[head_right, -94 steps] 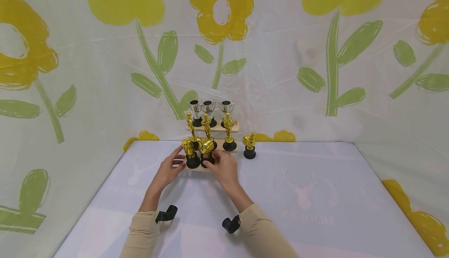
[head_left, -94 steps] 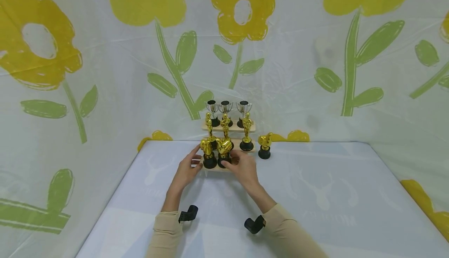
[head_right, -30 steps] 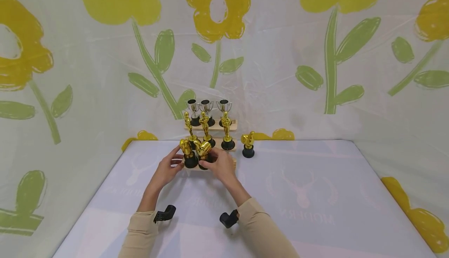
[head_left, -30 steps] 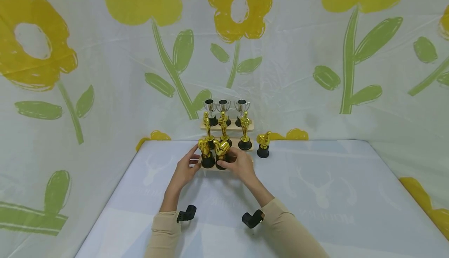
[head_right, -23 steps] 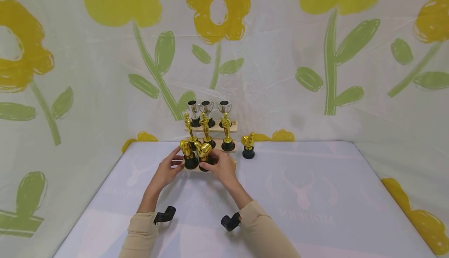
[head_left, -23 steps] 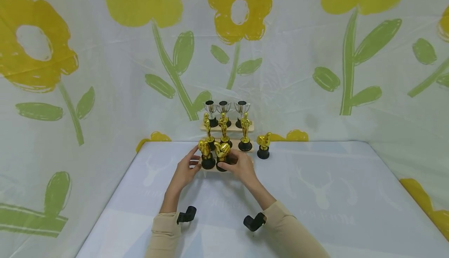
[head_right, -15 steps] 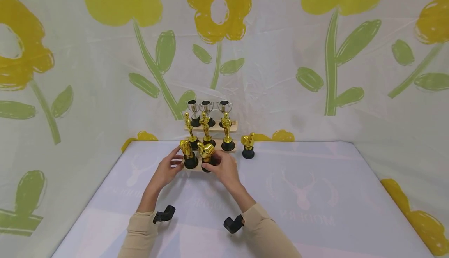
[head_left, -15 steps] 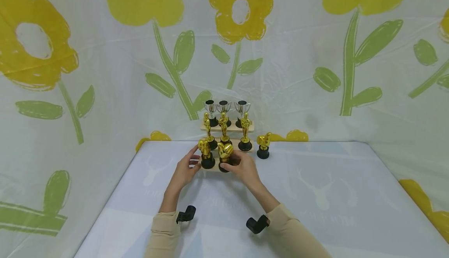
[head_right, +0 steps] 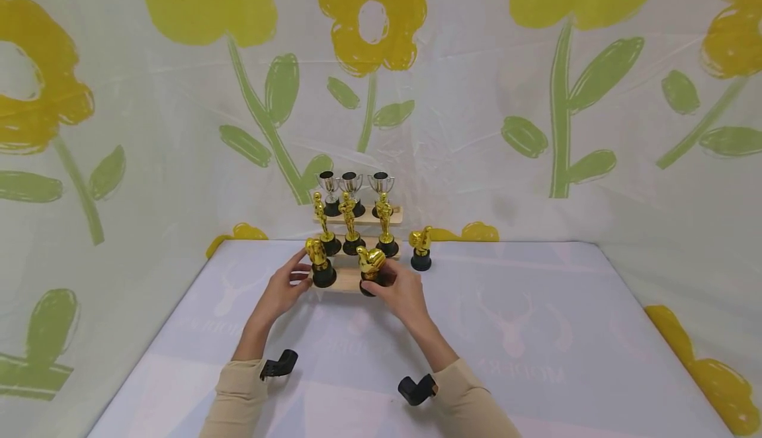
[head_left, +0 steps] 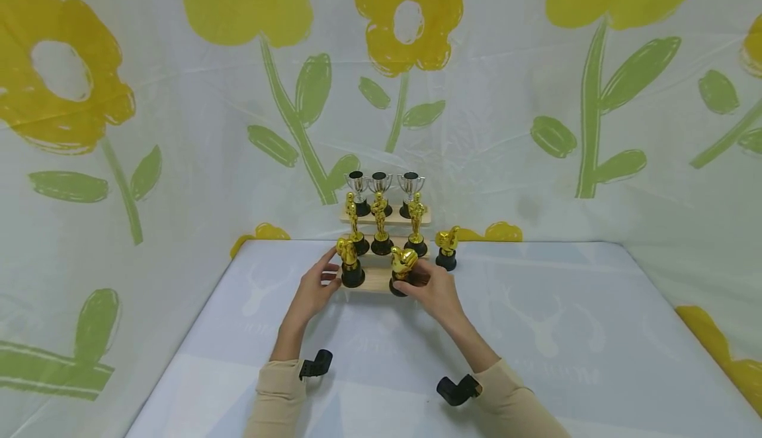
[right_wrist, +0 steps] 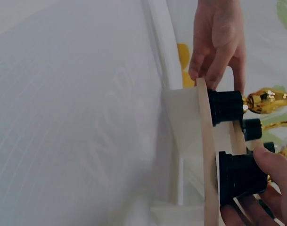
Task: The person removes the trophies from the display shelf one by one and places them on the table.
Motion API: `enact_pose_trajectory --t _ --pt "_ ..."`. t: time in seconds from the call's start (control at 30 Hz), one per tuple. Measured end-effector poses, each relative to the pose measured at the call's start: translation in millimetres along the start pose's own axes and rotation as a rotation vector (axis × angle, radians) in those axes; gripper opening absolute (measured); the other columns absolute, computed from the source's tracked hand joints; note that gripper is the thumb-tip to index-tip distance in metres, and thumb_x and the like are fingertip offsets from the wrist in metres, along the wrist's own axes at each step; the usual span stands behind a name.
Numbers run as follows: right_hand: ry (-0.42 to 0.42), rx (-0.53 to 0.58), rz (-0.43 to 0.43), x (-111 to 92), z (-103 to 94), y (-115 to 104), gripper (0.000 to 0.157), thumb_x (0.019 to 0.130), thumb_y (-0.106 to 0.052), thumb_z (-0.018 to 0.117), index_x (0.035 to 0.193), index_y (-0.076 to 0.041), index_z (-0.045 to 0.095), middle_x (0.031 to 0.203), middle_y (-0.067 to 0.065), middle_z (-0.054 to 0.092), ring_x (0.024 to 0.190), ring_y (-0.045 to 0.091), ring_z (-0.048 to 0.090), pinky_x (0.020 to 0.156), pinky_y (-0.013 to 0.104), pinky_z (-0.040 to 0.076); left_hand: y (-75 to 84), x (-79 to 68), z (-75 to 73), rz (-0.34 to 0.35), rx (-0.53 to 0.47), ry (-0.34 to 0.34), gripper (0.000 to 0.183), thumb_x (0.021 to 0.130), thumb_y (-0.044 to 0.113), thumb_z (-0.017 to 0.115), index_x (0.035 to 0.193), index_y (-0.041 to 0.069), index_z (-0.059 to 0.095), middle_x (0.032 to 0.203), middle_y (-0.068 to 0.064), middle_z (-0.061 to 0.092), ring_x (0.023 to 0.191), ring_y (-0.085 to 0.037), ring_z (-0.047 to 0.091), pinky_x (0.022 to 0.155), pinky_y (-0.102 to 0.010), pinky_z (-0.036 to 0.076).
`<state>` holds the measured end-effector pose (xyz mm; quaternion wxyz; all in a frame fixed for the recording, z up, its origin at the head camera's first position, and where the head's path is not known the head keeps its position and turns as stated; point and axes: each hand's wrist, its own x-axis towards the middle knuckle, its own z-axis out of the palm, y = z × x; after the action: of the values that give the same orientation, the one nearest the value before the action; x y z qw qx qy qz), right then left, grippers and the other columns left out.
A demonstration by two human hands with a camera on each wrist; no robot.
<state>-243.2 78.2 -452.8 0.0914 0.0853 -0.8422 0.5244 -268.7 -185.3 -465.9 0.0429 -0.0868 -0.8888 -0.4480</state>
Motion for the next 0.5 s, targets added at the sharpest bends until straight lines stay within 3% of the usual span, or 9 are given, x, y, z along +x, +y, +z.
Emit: enact_pose_trajectory --t 0.5 --pt "0.057 -0.044 0.034 -9 -40.8 18 0.046 0.076 -0.024 0.084 0.115 -0.007 0.068 0.107 0.016 0.073 0.098 0.030 0.072 0.083 0.037 0.060 1.4 0.1 1.1 -0.008 0.009 0.004 0.072 0.090 0.001 0.062 0.154 0.019 0.033 0.125 -0.021 0.062 0.112 -0.037 0.064 0.095 -0.049 0.055"
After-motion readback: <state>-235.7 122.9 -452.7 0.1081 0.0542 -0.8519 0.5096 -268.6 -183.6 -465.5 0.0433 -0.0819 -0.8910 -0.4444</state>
